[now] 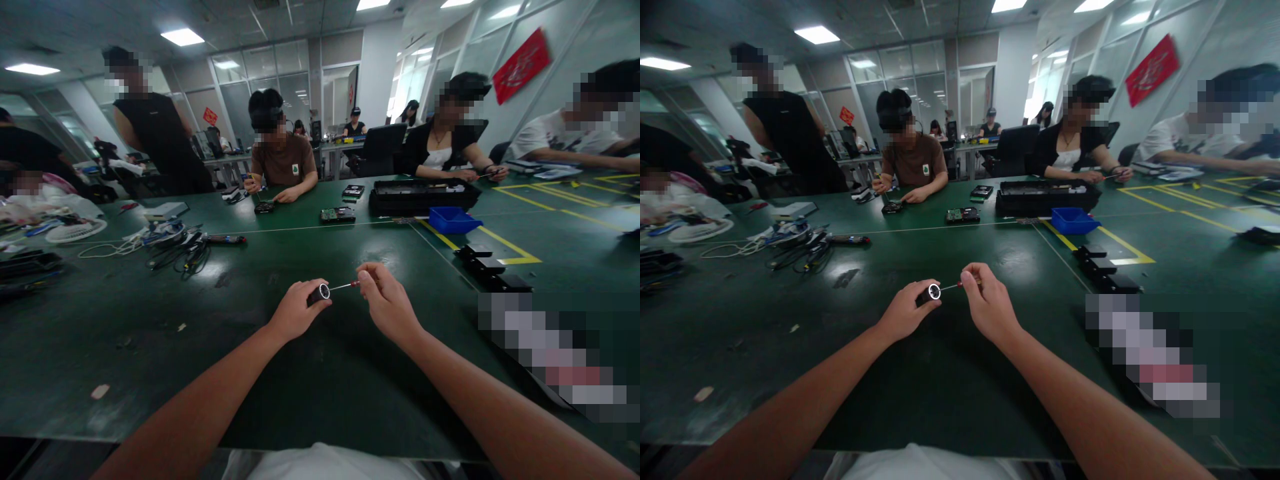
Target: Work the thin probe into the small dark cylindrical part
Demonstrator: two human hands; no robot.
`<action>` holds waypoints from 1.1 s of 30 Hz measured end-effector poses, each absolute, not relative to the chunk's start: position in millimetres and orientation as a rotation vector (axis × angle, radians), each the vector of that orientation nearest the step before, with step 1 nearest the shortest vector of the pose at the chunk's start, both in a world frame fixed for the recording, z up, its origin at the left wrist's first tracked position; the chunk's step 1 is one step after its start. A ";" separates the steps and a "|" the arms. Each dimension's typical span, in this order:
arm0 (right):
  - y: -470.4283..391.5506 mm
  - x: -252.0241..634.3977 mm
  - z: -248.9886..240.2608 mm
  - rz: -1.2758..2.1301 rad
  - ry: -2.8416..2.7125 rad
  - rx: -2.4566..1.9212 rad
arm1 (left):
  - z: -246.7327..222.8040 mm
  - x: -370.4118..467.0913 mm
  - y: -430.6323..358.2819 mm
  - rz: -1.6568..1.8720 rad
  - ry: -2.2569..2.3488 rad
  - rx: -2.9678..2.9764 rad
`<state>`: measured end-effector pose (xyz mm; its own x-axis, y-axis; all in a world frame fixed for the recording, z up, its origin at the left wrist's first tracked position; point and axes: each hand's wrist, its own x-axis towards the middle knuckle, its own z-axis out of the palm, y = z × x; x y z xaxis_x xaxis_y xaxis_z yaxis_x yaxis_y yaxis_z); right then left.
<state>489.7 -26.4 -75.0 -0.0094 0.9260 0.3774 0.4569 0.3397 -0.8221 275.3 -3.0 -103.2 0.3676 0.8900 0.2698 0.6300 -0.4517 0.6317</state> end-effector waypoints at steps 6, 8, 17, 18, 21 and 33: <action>-24.2 490.2 -77.7 0.557 -1.641 -1.275 | -104.6 275.1 -1.7 0.831 1.323 2.211; -23.4 490.4 -80.0 0.604 -1.634 -1.228 | -105.0 274.0 -1.0 0.817 1.323 2.218; -25.6 489.0 -78.9 0.594 -1.711 -1.279 | -109.6 271.0 1.1 0.783 1.333 2.240; -25.5 489.0 -80.0 0.602 -1.701 -1.258 | -109.3 271.1 1.2 0.789 1.333 2.231; -25.4 489.1 -80.4 0.628 -1.680 -1.229 | -108.2 271.2 1.0 0.790 1.339 2.219; -26.1 487.8 -78.7 0.665 -1.600 -1.218 | -107.9 271.4 0.8 0.780 1.346 2.197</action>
<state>487.8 -26.1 -78.7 -0.0175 0.9285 0.3709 0.3927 0.3475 -0.8515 271.4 0.8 -107.9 0.3652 0.9016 0.2319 0.6496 -0.4252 0.6303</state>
